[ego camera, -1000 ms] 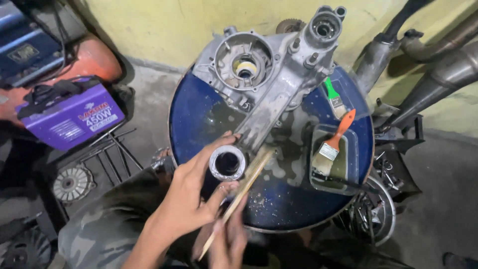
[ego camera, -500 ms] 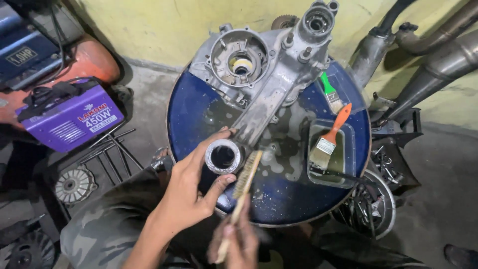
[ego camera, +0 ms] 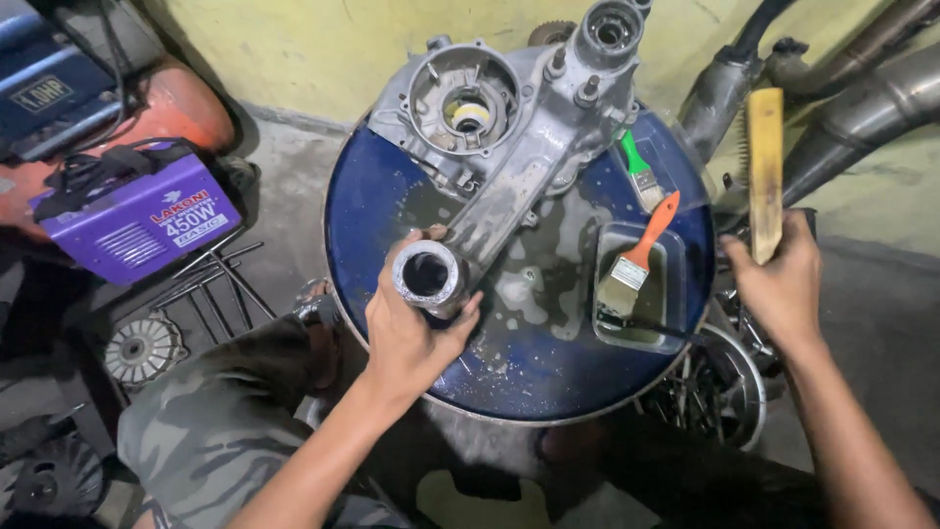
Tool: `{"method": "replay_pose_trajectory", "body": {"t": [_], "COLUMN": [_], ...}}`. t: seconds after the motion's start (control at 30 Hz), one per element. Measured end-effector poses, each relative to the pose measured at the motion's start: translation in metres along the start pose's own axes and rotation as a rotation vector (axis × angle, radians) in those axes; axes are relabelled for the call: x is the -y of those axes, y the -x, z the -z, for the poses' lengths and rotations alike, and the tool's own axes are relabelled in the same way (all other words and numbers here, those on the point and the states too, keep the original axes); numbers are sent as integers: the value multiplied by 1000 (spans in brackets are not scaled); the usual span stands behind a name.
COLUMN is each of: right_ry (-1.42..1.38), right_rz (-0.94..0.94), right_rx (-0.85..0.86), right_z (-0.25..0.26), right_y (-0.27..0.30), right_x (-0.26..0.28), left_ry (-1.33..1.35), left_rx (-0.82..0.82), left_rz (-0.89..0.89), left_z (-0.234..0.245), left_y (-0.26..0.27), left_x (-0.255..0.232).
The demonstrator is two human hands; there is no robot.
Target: The person scrubs a cylindrical metal part with a wire brush while holding it over a blue barrel. They repeatedly rotate the part to clean different sides and occasionally dip the brush into a container of liquid.
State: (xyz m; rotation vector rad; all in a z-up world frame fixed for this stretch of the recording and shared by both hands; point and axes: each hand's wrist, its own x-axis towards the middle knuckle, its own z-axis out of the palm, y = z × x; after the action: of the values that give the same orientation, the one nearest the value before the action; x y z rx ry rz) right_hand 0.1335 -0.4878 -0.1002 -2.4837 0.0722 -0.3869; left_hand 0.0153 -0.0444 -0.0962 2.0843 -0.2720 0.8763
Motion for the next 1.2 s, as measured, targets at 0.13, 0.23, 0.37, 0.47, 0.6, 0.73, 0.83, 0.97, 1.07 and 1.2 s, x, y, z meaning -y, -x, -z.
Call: {"method": "replay_pose_trajectory", "body": {"t": [0.13, 0.23, 0.37, 0.47, 0.6, 0.73, 0.83, 0.97, 1.07, 1.2], "right_ry": [146, 136, 127, 131, 75, -58, -137, -140, -208, -37], "right_rz": [19, -34, -248, -279, -271, -2, -165, -19, 36, 261], "right_rx": [22, 35, 105, 159, 126, 52, 176, 115, 139, 69], "right_z": [-42, -65, -73, -76, -71, -58, -20, 2, 15, 27], "right_y": [-34, -38, -47, -43, -41, -28, -15, 0, 5, 2], "right_x": [-5, 13, 36, 28, 37, 14, 56, 66, 70, 42], "left_ry": [-1, 16, 68, 3, 65, -5, 74, 115, 57, -21], "left_rx": [-45, 32, -127, -158, -35, 92, 134, 245, 315, 392], "left_rz": [-88, -127, -81, -114, -159, -151, -90, -35, -4, 10], "left_z": [11, 13, -4, -1, 21, 55, 66, 73, 68, 65], "left_y": [-20, -18, -17, -18, -17, -37, -46, -48, -41, -29], "left_x": [-5, -4, 2, 3, 23, -10, -17, -15, -3, 15]}}
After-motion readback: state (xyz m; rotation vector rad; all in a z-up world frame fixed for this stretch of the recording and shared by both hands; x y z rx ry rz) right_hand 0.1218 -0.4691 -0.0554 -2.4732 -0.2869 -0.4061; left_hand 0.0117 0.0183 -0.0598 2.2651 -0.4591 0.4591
